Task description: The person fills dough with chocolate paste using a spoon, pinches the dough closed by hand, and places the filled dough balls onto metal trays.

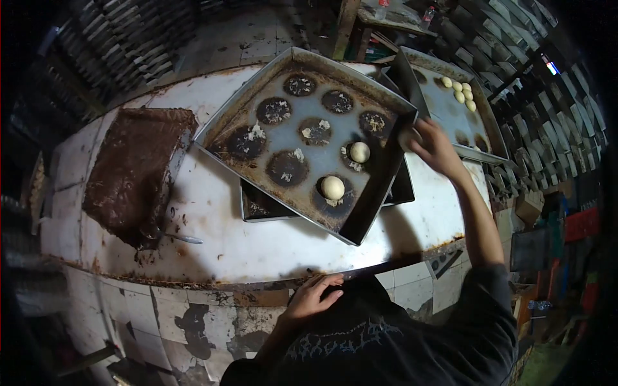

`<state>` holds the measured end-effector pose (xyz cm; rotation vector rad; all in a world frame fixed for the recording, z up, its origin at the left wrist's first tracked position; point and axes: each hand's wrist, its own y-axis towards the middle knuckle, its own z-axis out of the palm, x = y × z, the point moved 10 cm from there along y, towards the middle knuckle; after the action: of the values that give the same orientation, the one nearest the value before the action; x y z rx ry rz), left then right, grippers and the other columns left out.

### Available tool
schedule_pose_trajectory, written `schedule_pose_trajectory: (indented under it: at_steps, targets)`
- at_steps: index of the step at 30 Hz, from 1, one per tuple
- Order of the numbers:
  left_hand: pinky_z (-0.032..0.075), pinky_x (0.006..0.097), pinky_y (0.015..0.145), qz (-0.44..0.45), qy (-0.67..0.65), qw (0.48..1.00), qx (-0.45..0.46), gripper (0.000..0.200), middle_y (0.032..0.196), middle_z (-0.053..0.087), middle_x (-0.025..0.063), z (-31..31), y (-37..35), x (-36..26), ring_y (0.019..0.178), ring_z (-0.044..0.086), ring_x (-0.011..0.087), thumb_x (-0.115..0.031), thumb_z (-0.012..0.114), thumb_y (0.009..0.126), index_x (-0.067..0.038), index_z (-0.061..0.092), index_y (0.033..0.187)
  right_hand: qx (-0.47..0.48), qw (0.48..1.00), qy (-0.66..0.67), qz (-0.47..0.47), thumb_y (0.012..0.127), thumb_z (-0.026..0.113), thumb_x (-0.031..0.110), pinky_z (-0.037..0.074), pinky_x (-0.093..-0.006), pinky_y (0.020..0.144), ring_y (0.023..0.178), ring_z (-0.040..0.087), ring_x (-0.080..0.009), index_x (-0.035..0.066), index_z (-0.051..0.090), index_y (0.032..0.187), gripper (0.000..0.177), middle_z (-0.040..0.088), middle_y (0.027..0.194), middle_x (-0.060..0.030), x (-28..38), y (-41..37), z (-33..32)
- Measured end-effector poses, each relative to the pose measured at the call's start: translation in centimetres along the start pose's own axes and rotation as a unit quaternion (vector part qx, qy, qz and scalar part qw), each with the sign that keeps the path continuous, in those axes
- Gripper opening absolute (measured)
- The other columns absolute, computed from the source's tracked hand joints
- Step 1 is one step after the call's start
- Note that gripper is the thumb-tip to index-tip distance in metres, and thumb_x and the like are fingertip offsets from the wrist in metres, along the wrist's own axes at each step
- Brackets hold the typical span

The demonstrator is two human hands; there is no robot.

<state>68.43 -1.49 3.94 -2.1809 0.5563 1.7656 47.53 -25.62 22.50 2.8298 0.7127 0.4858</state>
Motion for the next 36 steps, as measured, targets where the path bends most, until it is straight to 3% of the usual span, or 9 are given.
schedule_pose_trajectory:
  at_steps: [6, 10, 18, 22, 23, 25, 30, 33, 36]
  targets:
    - [0.044, 0.0355, 0.088, 0.022, 0.056, 0.998, 0.002, 0.039, 0.110, 0.060, 0.0139, 3.5, 5.5, -3.9, 0.104, 0.057, 0.0301, -0.020, 0.061, 0.085, -0.007, 0.052, 0.121, 0.173, 0.965, -0.158, -0.114, 0.079, 0.057, 0.028, 0.044, -0.0488, 0.086, 0.094, 0.059, -0.0389, -0.001, 0.057, 0.105, 0.039, 0.063, 0.088, -0.0236, -7.0, 8.3, 15.8]
    - [0.044, 0.0340, 0.090, -0.085, -0.049, 0.995, 0.015, 0.036, 0.112, 0.060, 0.0130, 8.4, 9.5, -2.7, 0.106, 0.057, 0.0257, -0.017, 0.061, 0.085, -0.006, 0.053, 0.118, -0.106, 0.988, 0.063, -0.093, 0.083, 0.060, 0.033, 0.043, -0.0455, 0.087, 0.097, 0.054, -0.0415, 0.001, 0.050, 0.113, 0.045, 0.057, 0.102, -0.0255, -7.3, 5.9, -0.3]
    - [0.044, 0.0306, 0.092, -0.208, -0.055, 0.976, -0.036, 0.029, 0.109, 0.062, 0.0110, 16.3, 17.0, -1.2, 0.108, 0.056, 0.0185, -0.005, 0.058, 0.085, -0.001, 0.056, 0.113, -0.171, 0.911, -0.171, 0.335, 0.072, 0.060, 0.017, 0.044, -0.0506, 0.083, 0.089, 0.056, -0.0489, -0.002, 0.039, 0.109, 0.046, 0.058, 0.093, -0.0325, -58.2, 0.0, -6.2]
    - [0.045, 0.0308, 0.090, -0.271, -0.043, 0.960, -0.063, 0.037, 0.107, 0.062, 0.0110, 16.1, 16.6, -1.1, 0.103, 0.057, 0.0191, -0.007, 0.057, 0.086, 0.000, 0.048, 0.121, -0.093, 0.880, -0.008, 0.466, 0.078, 0.054, 0.012, 0.045, -0.0418, 0.086, 0.104, 0.056, -0.0352, -0.005, 0.037, 0.123, 0.051, 0.054, 0.112, -0.0293, -62.3, -0.6, -2.5]
    - [0.046, 0.0311, 0.089, -0.269, -0.124, 0.949, -0.105, 0.041, 0.106, 0.061, 0.0111, 16.0, 16.1, -1.1, 0.101, 0.058, 0.0193, -0.008, 0.057, 0.086, 0.001, 0.044, 0.124, -0.026, 0.840, 0.275, 0.467, 0.076, 0.058, 0.010, 0.047, -0.0349, 0.077, 0.094, 0.058, -0.0247, -0.008, 0.039, 0.123, 0.054, 0.057, 0.108, -0.0233, -58.2, 0.0, -1.9]
    - [0.047, 0.0312, 0.084, -0.264, -0.216, 0.928, -0.147, 0.052, 0.104, 0.059, 0.0139, 15.1, 16.0, -2.4, 0.095, 0.058, 0.0201, -0.016, 0.061, 0.086, 0.002, 0.037, 0.130, -0.212, 0.916, 0.184, 0.286, 0.074, 0.063, 0.010, 0.044, -0.0281, 0.070, 0.082, 0.051, -0.0160, -0.003, 0.045, 0.106, 0.038, 0.053, 0.094, -0.0106, -51.3, 1.9, -6.8]
    - [0.044, 0.0376, 0.089, -0.023, -0.466, 0.865, -0.185, 0.061, 0.107, 0.058, 0.0199, 13.6, 15.3, -8.0, 0.099, 0.058, 0.0278, -0.041, 0.059, 0.085, 0.000, 0.041, 0.127, -0.135, 0.973, 0.183, -0.038, 0.066, 0.064, 0.000, 0.045, -0.0356, 0.063, 0.077, 0.053, -0.0242, 0.005, 0.045, 0.095, 0.036, 0.051, 0.086, -0.0103, -12.6, -3.8, -9.0]
    - [0.042, 0.0425, 0.094, 0.108, -0.740, 0.586, -0.313, 0.048, 0.111, 0.056, 0.0216, 11.2, 9.8, -6.1, 0.106, 0.055, 0.0325, -0.035, 0.047, 0.093, 0.004, 0.045, 0.122, 0.122, 0.890, 0.259, -0.355, 0.074, 0.061, 0.007, 0.044, -0.0402, 0.062, 0.078, 0.055, -0.0311, 0.002, 0.057, 0.090, 0.017, 0.055, 0.081, -0.0153, 8.5, -12.0, -1.0]
    - [0.044, 0.0417, 0.093, -0.061, -0.426, 0.741, -0.516, 0.041, 0.113, 0.056, 0.0177, 6.1, -2.0, -5.8, 0.108, 0.054, 0.0290, -0.030, 0.046, 0.094, 0.001, 0.047, 0.121, 0.154, 0.754, 0.275, -0.576, 0.070, 0.065, 0.011, 0.048, -0.0377, 0.062, 0.095, 0.059, -0.0313, 0.000, 0.058, 0.097, 0.030, 0.060, 0.098, -0.0189, 19.9, -22.9, 1.0]
